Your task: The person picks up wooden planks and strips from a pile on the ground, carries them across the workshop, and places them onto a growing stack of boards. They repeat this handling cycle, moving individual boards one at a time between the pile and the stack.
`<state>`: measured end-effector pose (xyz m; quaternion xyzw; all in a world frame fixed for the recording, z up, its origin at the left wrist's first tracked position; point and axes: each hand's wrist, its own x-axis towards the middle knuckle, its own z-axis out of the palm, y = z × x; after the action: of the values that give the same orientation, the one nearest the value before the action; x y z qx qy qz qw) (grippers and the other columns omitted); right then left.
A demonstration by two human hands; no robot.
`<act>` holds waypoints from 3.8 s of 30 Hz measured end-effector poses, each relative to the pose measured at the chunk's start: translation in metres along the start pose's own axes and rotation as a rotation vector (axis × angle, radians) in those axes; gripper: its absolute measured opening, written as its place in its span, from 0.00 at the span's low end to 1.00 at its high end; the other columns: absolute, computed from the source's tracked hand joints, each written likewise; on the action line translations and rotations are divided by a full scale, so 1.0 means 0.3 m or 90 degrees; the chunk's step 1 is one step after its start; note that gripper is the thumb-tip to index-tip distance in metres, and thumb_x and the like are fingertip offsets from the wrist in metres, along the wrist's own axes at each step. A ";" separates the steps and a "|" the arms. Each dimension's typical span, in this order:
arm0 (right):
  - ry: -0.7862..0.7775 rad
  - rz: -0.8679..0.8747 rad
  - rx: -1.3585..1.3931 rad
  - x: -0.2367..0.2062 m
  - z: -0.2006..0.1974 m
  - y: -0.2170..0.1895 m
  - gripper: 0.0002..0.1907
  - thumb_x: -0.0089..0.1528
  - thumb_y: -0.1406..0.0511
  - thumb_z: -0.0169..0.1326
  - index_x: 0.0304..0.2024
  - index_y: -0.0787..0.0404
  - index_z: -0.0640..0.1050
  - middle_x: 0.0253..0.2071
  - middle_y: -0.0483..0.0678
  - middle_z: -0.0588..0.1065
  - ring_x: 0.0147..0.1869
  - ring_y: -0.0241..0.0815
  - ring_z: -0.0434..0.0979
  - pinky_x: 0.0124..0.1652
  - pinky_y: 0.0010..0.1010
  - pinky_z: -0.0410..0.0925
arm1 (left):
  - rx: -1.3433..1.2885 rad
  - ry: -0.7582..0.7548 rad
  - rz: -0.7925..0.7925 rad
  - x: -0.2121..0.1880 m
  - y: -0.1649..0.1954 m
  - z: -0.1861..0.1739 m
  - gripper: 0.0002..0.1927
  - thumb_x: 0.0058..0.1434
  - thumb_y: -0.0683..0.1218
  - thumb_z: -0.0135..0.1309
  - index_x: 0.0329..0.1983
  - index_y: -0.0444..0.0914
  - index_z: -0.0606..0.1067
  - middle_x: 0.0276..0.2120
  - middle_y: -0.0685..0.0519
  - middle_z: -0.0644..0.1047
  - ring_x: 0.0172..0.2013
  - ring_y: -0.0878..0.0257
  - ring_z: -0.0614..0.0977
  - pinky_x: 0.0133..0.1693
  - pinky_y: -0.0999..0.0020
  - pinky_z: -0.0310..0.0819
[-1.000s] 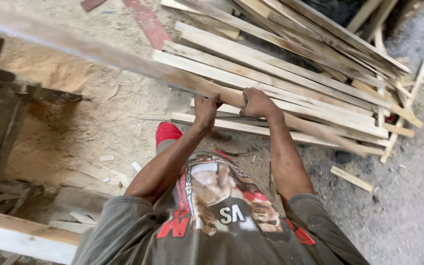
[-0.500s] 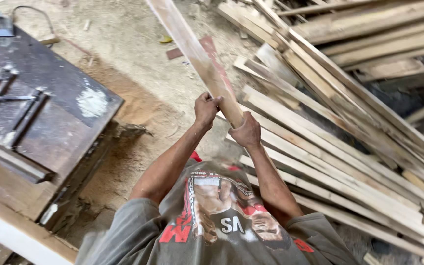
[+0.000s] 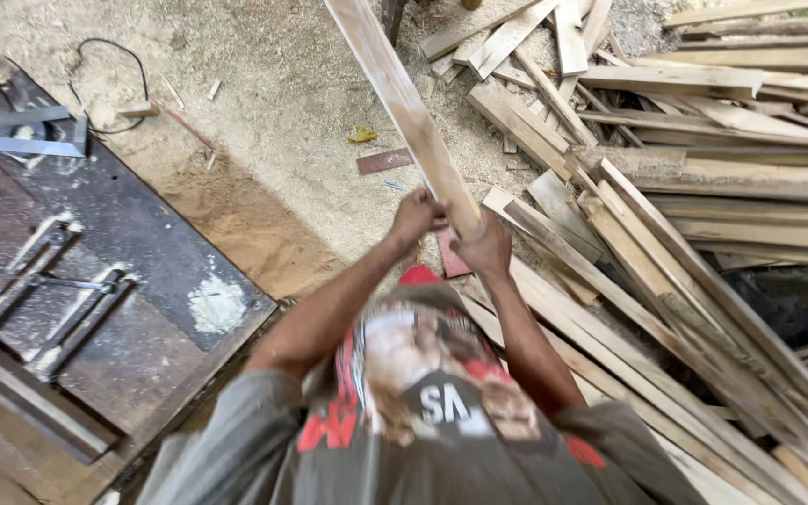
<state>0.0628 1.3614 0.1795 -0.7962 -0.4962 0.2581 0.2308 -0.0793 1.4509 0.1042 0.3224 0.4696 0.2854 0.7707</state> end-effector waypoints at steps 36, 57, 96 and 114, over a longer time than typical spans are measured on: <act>-0.031 -0.072 -0.211 2.386 0.722 -1.289 0.41 0.40 0.51 0.77 0.46 0.66 0.74 0.44 0.61 0.79 0.48 0.63 0.80 0.46 0.51 0.73 | 0.142 -0.014 -0.036 1.970 1.543 -1.098 0.43 0.59 0.51 0.63 0.70 0.36 0.51 0.43 0.45 0.81 0.38 0.59 0.85 0.36 0.64 0.82; -0.171 -0.100 -0.263 3.483 1.225 -1.708 0.47 0.48 0.49 0.71 0.59 0.66 0.65 0.56 0.65 0.70 0.58 0.66 0.74 0.55 0.52 0.70 | 0.247 0.234 0.011 2.510 2.215 -1.609 0.46 0.59 0.54 0.60 0.75 0.34 0.55 0.47 0.45 0.81 0.39 0.64 0.83 0.41 0.69 0.78; -1.170 -0.555 -0.482 2.388 3.040 -3.516 0.19 0.62 0.57 0.61 0.48 0.64 0.80 0.38 0.48 0.80 0.34 0.38 0.81 0.34 0.32 0.77 | -0.942 1.080 0.340 1.261 1.931 -3.164 0.08 0.65 0.43 0.55 0.45 0.39 0.79 0.28 0.58 0.76 0.25 0.68 0.77 0.27 0.71 0.74; -1.502 -0.672 -0.668 1.243 3.570 -4.271 0.21 0.64 0.54 0.59 0.50 0.63 0.78 0.39 0.47 0.76 0.38 0.39 0.80 0.39 0.31 0.77 | -1.164 1.365 0.606 0.692 2.049 -3.961 0.09 0.68 0.46 0.54 0.47 0.38 0.78 0.36 0.52 0.80 0.30 0.64 0.81 0.31 0.68 0.78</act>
<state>-1.3429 2.3336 0.0965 0.1748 -0.6713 0.4383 -0.5716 -1.1602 2.2638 0.0453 -0.5006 0.3153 0.7889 -0.1662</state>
